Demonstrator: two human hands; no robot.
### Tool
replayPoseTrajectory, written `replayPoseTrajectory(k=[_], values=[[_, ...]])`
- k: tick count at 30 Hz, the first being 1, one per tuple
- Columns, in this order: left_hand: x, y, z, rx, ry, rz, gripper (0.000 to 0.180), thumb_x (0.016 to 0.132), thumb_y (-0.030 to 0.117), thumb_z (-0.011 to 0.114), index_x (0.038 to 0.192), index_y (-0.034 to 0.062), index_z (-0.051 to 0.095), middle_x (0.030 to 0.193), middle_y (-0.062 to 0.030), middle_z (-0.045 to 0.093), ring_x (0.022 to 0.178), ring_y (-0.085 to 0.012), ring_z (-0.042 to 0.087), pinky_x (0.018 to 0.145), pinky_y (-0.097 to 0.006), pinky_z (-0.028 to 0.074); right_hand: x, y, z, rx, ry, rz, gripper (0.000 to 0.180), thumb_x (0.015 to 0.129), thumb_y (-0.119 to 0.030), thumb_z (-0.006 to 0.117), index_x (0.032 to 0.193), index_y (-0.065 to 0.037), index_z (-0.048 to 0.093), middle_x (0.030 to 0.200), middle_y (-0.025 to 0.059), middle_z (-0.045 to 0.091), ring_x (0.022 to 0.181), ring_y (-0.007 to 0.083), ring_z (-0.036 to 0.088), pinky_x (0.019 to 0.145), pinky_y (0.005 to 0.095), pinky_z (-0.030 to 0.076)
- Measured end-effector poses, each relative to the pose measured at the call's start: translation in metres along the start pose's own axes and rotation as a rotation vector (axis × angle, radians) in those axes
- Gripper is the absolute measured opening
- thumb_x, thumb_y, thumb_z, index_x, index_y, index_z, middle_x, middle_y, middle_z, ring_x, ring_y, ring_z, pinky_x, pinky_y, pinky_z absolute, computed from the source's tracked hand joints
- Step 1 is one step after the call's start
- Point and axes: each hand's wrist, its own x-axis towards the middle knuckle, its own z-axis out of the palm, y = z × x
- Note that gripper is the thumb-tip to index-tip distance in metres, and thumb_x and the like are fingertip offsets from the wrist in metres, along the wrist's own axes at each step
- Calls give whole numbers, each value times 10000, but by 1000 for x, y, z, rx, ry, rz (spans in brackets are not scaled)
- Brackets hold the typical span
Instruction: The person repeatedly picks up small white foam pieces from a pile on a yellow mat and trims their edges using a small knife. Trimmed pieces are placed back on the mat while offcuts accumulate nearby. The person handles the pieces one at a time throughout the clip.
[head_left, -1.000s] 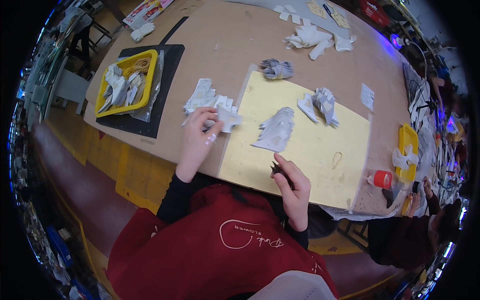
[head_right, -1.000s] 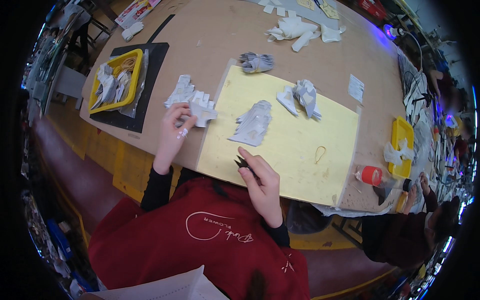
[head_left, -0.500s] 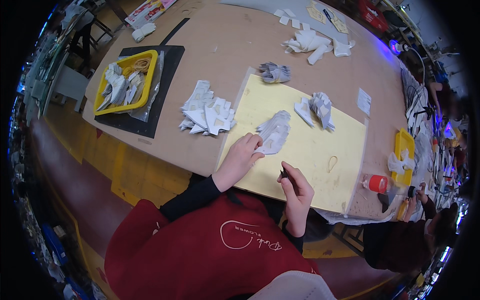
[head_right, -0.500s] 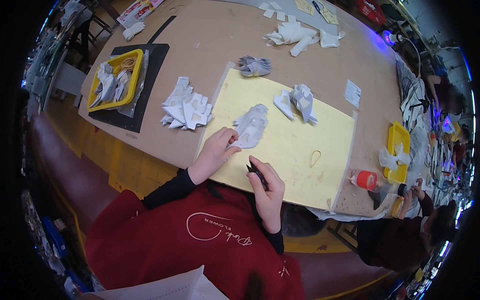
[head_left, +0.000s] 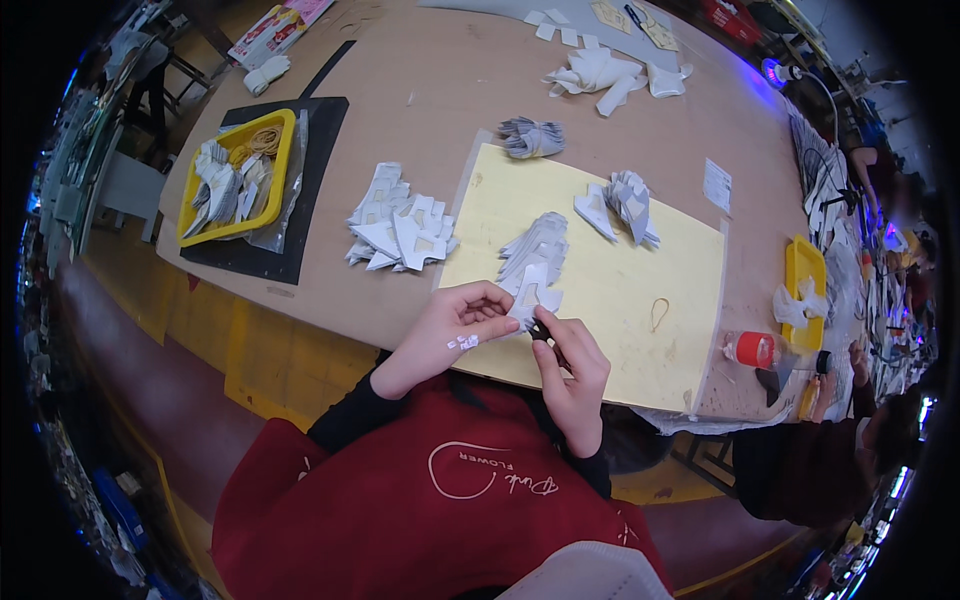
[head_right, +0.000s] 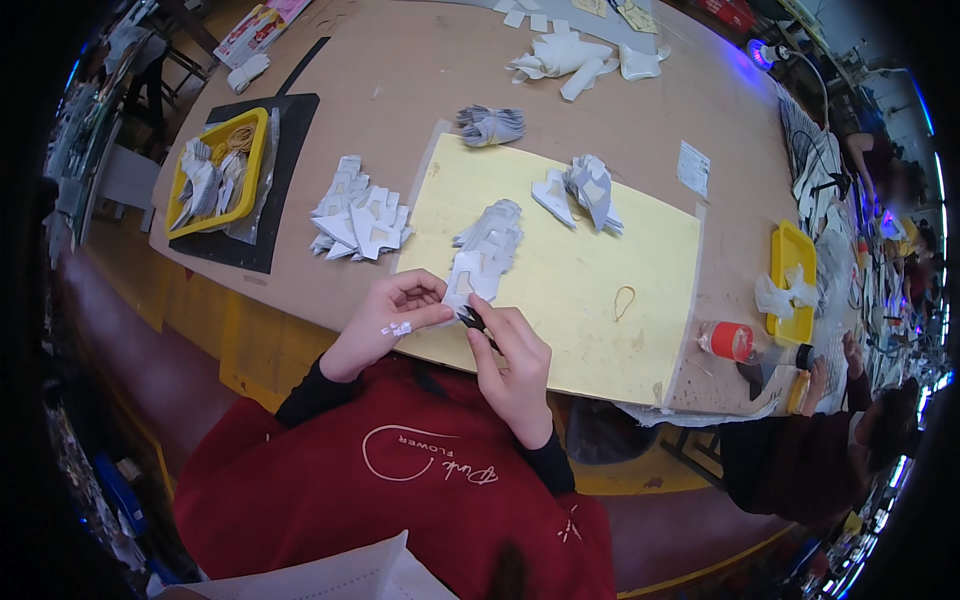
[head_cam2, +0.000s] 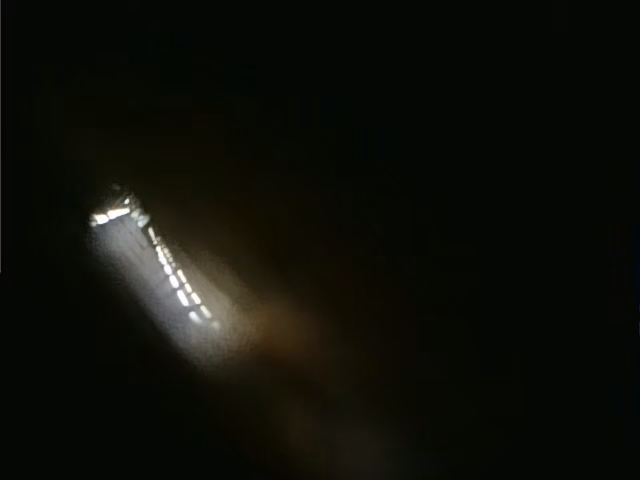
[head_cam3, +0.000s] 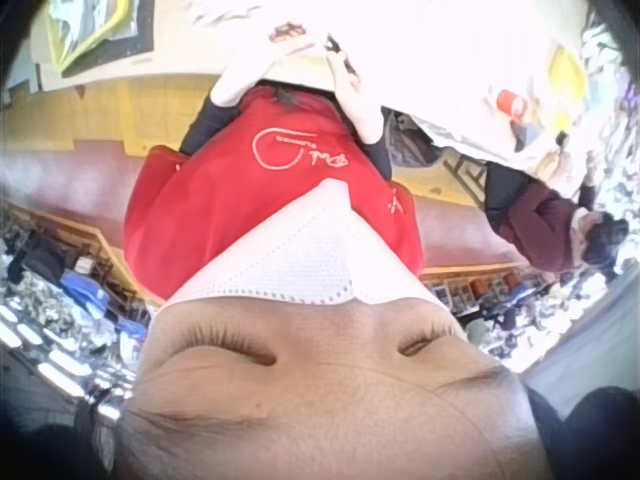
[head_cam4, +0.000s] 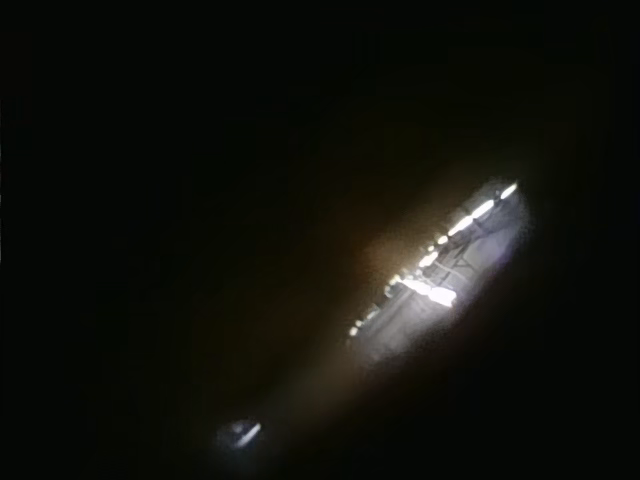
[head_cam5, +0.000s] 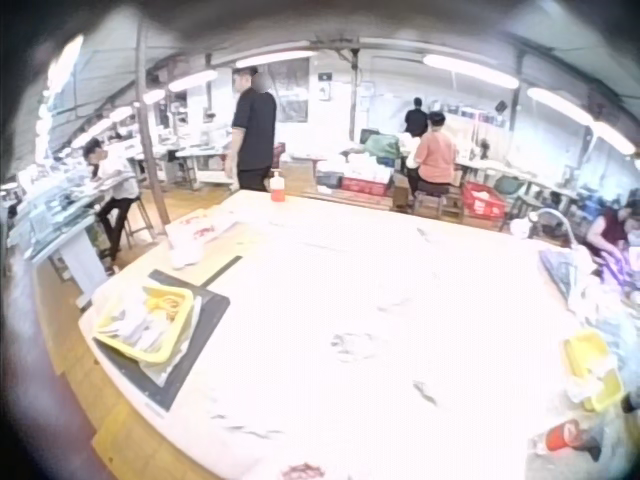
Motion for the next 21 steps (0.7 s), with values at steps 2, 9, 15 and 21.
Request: replayPoseTrajectory(k=[2,9,15,21], values=[[-4,8,3,-54,-14,31,168,875,9,695,1015,-32,612,964,-33,629,900,-66,593,816,-212,492,2,-4,0,-13,25,-33,356,821,57,658,1176,33,646,850,138,629,714,218,639,626,295,499],[-7,7,7,-109,-43,167,204,854,-22,705,1034,-53,615,968,-43,612,874,-81,562,819,-235,486,2,-13,1,-8,64,-77,362,798,69,675,1158,32,659,828,136,622,688,224,631,616,292,491],[-12,6,7,-132,-33,184,205,846,-38,702,1030,-61,614,973,-49,608,869,-92,555,810,-246,481,1,-13,3,-29,81,-121,362,779,70,688,1139,34,669,808,129,619,669,224,627,592,291,481],[-12,6,8,-71,-26,300,212,831,-58,704,1009,-42,591,968,-63,609,855,-96,570,808,-252,489,2,-14,2,-20,89,-136,356,774,79,687,1127,37,672,798,124,616,654,213,615,578,283,471]])
